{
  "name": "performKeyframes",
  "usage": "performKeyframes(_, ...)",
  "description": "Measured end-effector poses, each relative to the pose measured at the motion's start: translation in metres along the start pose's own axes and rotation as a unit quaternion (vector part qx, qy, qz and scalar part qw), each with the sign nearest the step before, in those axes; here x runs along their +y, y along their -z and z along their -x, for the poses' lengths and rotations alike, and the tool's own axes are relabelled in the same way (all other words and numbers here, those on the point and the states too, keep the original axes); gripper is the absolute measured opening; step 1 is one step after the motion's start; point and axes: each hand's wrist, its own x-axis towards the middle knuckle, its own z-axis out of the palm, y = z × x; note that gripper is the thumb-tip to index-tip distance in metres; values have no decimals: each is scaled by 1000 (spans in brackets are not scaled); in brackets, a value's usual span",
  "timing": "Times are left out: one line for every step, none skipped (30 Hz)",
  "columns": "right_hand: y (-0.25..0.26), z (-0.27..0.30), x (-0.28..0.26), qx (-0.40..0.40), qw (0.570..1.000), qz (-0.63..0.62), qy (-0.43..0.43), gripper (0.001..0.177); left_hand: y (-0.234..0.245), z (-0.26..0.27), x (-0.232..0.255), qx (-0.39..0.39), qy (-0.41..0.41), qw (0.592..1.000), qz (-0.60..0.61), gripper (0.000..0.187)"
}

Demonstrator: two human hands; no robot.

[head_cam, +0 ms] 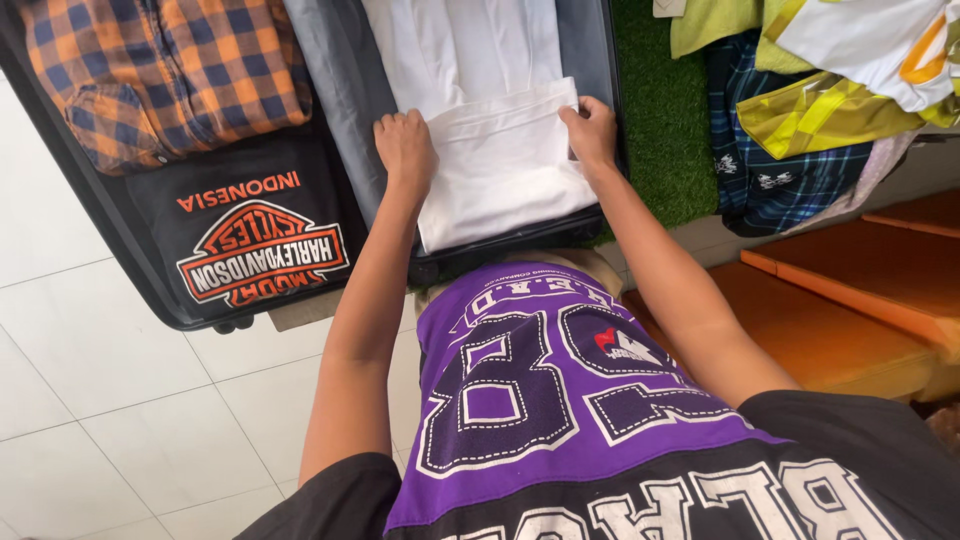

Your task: The person folds a white t-shirt with a logo on the front by hand, smoothing the fabric and folding the sleeves and body into a compact rectangle. They place the folded shirt into an open suitcase and then pick up a second white t-shirt with a yellow and orange graphic design to begin folding it.

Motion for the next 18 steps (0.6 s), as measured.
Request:
performKeyframes(3, 5, -6, 4, 1000, -5, -1, 22, 1, 1, -1, -29, -2, 1000, -12, 17)
performKeyframes(6, 8, -10, 7, 1000, -10, -2, 21, 3, 2, -2, 4, -14, 1000, 1, 13)
performKeyframes(7, 10, -14, 10, 1000, -15, -4, 19, 8, 5, -4, 35, -27, 999, 13, 9)
performKeyframes(8, 8, -18, 18, 1000, -14, 20, 17, 14, 5, -4, 67, -39, 997, 25, 6)
performKeyframes(10, 6, -19, 23, 999, -13, 41, 16, 20, 4, -4, 82, -29, 996, 35, 6)
performKeyframes(9, 5, -19, 28, 998, -11, 62, 14, 27, 1, -4, 97, -20, 994, 46, 6)
performKeyframes(8, 3, -19, 24, 998, 8, 52, 16, 33, 0, -2, 112, -10, 992, 57, 7)
performKeyframes(7, -1, -19, 20, 999, 26, 41, 18, 39, 3, -1, 77, 9, 995, 70, 19)
performKeyframes(5, -7, -22, 18, 998, 43, 36, 21, 45, -1, -1, 48, 27, 995, 83, 30)
performKeyframes(2, -8, -24, 4, 994, 93, 64, 32, 50, -3, 1, 19, 44, 994, 96, 43)
performKeyframes(0, -10, -27, -9, 985, 142, 92, 46, 51, -3, 4, 57, 22, 994, 86, 54)
performKeyframes(-2, -11, -29, -21, 974, 192, 120, 62, 50, 2, 7, 96, 0, 993, 75, 66)
performKeyframes(-4, -8, -31, -4, 956, 228, 182, 67, 46, 7, 10, 132, -24, 989, 65, 79)
performKeyframes(-10, 1, -31, 14, 933, 263, 243, 73, 40, 14, 14, 139, -38, 987, 75, 80)
performKeyframes(-17, 10, -33, 31, 905, 297, 304, 79, 33, 21, 18, 146, -53, 984, 84, 80)
performKeyframes(-25, 17, -36, -10, 897, 294, 329, 78, 26, 26, 21, 153, -67, 981, 93, 81)
performKeyframes(-33, 27, -38, -53, 888, 291, 352, 77, 18, 33, 24, 139, -66, 982, 111, 81)
performKeyframes(-42, 36, -41, -95, 877, 287, 374, 77, 11, 41, 28, 124, -65, 982, 129, 80)
